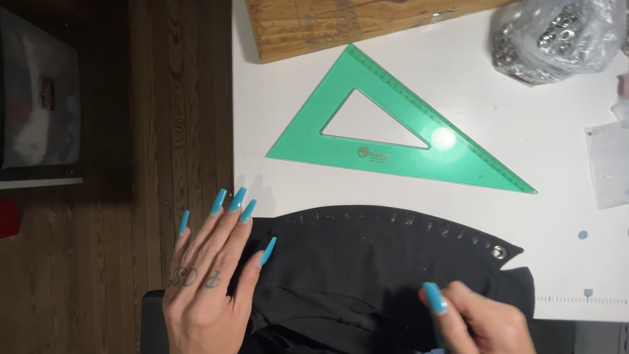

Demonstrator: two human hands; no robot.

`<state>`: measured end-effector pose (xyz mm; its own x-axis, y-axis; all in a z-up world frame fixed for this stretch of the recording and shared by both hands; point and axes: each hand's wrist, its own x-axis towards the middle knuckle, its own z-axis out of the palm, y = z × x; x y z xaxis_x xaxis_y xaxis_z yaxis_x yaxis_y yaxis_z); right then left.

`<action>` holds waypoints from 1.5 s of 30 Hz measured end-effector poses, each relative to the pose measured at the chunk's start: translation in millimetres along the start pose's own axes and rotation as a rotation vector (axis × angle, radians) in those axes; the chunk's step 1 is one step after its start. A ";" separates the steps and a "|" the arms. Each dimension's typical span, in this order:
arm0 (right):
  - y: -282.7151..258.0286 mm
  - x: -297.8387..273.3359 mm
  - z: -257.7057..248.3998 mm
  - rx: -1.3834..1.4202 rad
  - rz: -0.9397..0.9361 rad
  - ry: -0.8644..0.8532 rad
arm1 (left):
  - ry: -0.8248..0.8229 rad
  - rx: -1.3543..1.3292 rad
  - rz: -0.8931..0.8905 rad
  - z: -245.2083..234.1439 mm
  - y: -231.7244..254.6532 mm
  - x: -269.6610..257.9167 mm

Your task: Marking positions for hardware on a black leather piece using a triangle ruler and a marking tool.

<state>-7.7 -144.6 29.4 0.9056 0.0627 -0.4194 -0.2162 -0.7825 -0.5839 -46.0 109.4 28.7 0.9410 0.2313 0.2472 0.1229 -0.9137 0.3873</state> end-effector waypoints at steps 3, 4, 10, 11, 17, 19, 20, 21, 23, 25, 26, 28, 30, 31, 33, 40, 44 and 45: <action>2.9 1.1 15.0 0.023 -0.163 -0.099 | 0.034 0.002 0.025 -2.4 -3.3 0.7; -2.1 2.7 17.2 0.024 -0.167 -0.100 | 0.036 0.004 0.023 -3.4 -1.8 1.4; -45.0 21.4 12.8 -0.004 -0.262 -0.102 | -0.013 -0.123 0.073 7.1 0.2 -3.5; -52.4 25.7 12.2 -0.016 -0.138 -0.078 | -0.009 -0.145 0.125 8.5 1.3 -3.5; -70.9 45.6 16.1 -0.054 -0.055 -0.113 | -0.136 -0.395 0.405 -5.1 21.9 10.4; -66.9 49.4 16.4 -0.051 -0.100 -0.110 | -0.261 -0.521 0.447 3.6 21.9 9.9; -63.5 48.6 16.2 0.039 -0.061 -0.115 | -0.206 -0.458 0.480 10.3 21.1 6.1; -60.0 48.1 15.7 0.129 -0.022 -0.119 | -0.152 -0.393 0.513 17.1 20.7 2.4; -63.1 42.8 9.5 0.114 -0.042 -0.058 | -0.195 -0.441 0.501 12.7 21.2 2.5; -64.8 42.8 6.9 0.105 -0.081 0.000 | -0.227 -0.473 0.487 13.0 21.2 1.7; -63.6 41.5 6.5 0.068 -0.075 0.014 | -0.249 -0.478 0.513 14.9 21.9 -1.2; -63.5 40.8 7.4 0.026 -0.069 0.030 | -0.267 -0.486 0.539 19.7 23.9 -4.7; -65.9 42.3 9.8 -0.018 -0.116 -0.047 | -0.247 -0.501 0.537 25.3 26.4 -5.6; -65.0 44.9 12.1 -0.023 -0.117 -0.047 | -0.244 -0.504 0.535 24.6 25.8 -2.2; -62.9 47.9 17.1 -0.147 -0.133 -0.089 | -0.338 -0.585 0.549 21.9 24.3 2.9; -59.6 52.1 25.8 -0.350 -0.227 -0.067 | -0.332 -0.524 0.548 31.3 17.5 -8.2; -57.7 52.8 31.1 -0.402 -0.330 0.033 | -0.395 -0.557 0.532 36.2 15.9 -12.0; -57.1 52.3 32.4 -0.401 -0.315 0.063 | -0.387 -0.584 0.523 35.5 15.9 -12.3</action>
<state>40.2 -76.6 18.3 0.9271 0.3059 -0.2164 0.2163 -0.9085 -0.3575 -44.4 80.2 0.3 0.8854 -0.3965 0.2427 -0.4364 -0.5289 0.7279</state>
